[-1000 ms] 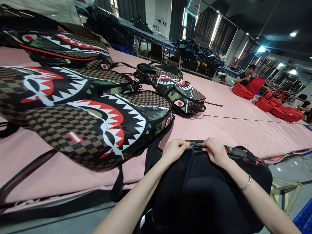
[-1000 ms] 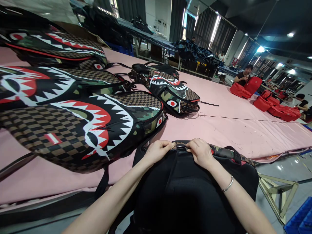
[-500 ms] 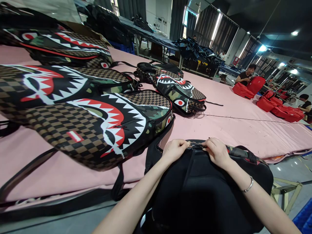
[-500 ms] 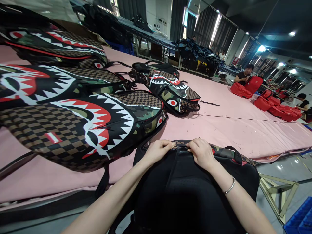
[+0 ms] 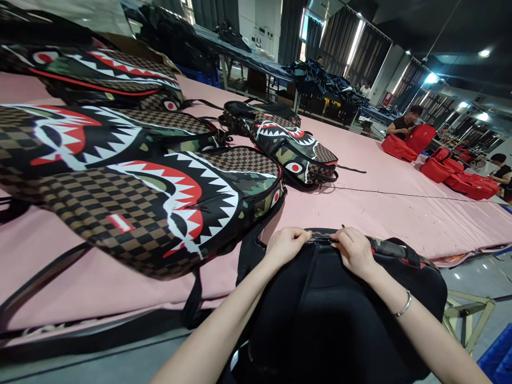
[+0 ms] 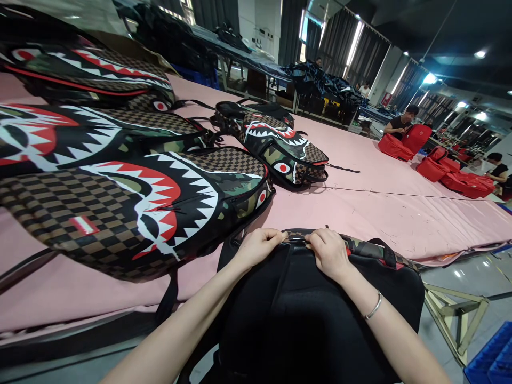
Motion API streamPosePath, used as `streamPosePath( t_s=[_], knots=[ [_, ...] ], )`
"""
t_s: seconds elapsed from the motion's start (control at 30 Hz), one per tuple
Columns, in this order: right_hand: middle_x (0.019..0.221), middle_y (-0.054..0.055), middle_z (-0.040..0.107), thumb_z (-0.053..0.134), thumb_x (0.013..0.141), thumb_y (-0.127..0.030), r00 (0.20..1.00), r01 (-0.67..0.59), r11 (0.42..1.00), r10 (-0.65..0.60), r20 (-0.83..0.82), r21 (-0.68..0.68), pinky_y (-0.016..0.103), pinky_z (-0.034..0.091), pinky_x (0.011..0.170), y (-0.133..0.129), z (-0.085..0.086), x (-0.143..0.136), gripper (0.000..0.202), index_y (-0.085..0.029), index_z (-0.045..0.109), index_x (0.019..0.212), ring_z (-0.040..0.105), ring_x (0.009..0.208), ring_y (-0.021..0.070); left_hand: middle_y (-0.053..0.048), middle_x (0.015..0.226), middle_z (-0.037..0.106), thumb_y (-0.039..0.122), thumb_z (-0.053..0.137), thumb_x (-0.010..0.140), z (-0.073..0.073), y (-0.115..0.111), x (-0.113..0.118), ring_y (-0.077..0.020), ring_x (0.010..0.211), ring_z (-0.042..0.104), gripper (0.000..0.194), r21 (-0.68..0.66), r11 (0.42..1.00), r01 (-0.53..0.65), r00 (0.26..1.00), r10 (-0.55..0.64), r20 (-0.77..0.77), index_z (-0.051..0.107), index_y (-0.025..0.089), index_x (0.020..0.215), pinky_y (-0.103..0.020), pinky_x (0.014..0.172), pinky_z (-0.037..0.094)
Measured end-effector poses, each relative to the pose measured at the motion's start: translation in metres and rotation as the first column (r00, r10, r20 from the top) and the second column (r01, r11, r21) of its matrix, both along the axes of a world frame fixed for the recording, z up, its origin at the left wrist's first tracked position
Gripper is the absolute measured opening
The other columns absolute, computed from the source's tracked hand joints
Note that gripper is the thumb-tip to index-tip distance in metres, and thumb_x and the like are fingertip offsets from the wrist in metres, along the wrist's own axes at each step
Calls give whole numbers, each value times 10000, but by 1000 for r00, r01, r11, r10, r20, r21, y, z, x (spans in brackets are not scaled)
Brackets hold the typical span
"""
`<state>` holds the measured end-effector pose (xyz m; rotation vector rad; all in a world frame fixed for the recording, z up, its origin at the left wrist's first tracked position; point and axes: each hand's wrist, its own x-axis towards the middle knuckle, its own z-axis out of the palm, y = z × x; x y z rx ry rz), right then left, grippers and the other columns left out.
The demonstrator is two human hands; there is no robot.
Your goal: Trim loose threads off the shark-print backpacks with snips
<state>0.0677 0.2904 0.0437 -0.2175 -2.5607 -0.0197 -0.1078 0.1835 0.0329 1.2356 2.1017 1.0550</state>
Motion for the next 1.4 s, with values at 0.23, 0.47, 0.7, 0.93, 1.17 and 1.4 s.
streamPosePath(
  t_s=[0.23,0.47,0.7,0.93,1.17,1.4],
  knots=[
    [803,65,562,421,888,-235,999,-7,993,11,35,-114,307,425,649,4,4,-3,131,-172,535,889,513,737,186,5,510,476,482,414,748,-1,1,0,-137,554,423,393,-1,1000,4,1000,-4,-7,626,195,583,-233,520,246],
    [807,62,555,407,886,-199,991,-78,986,93,97,-147,309,418,661,10,12,-6,119,-177,524,888,502,743,188,0,537,507,485,411,746,-2,1,-1,-143,566,440,393,-5,1000,4,1000,-4,3,645,201,608,-235,530,259],
    [813,60,555,415,882,-196,992,-60,989,74,103,-136,306,416,671,8,12,-5,111,-176,524,888,502,750,186,6,518,476,490,412,740,-1,2,0,-136,546,418,398,-6,1000,6,1000,-6,2,625,195,579,-241,527,250],
    [808,62,544,414,881,-199,995,81,991,-73,74,-110,305,400,649,-6,7,-3,106,-173,516,889,494,739,191,6,524,480,494,405,745,-3,2,-1,-137,557,424,406,-5,1000,10,1000,-10,-3,637,195,598,-237,521,247],
    [795,55,553,419,882,-201,987,-128,975,143,74,-181,301,404,660,15,9,-7,92,-182,508,871,496,731,180,9,533,489,499,408,739,-4,2,-1,-139,551,428,399,-1,1000,8,1000,-8,-15,638,199,611,-241,524,251],
    [808,55,568,442,883,-226,978,-168,965,189,92,-203,307,399,675,11,12,-10,87,-187,518,862,504,751,179,13,535,472,499,402,745,-8,3,-2,-130,543,414,407,17,1000,21,999,-20,-27,575,190,545,-240,517,244]
  ],
)
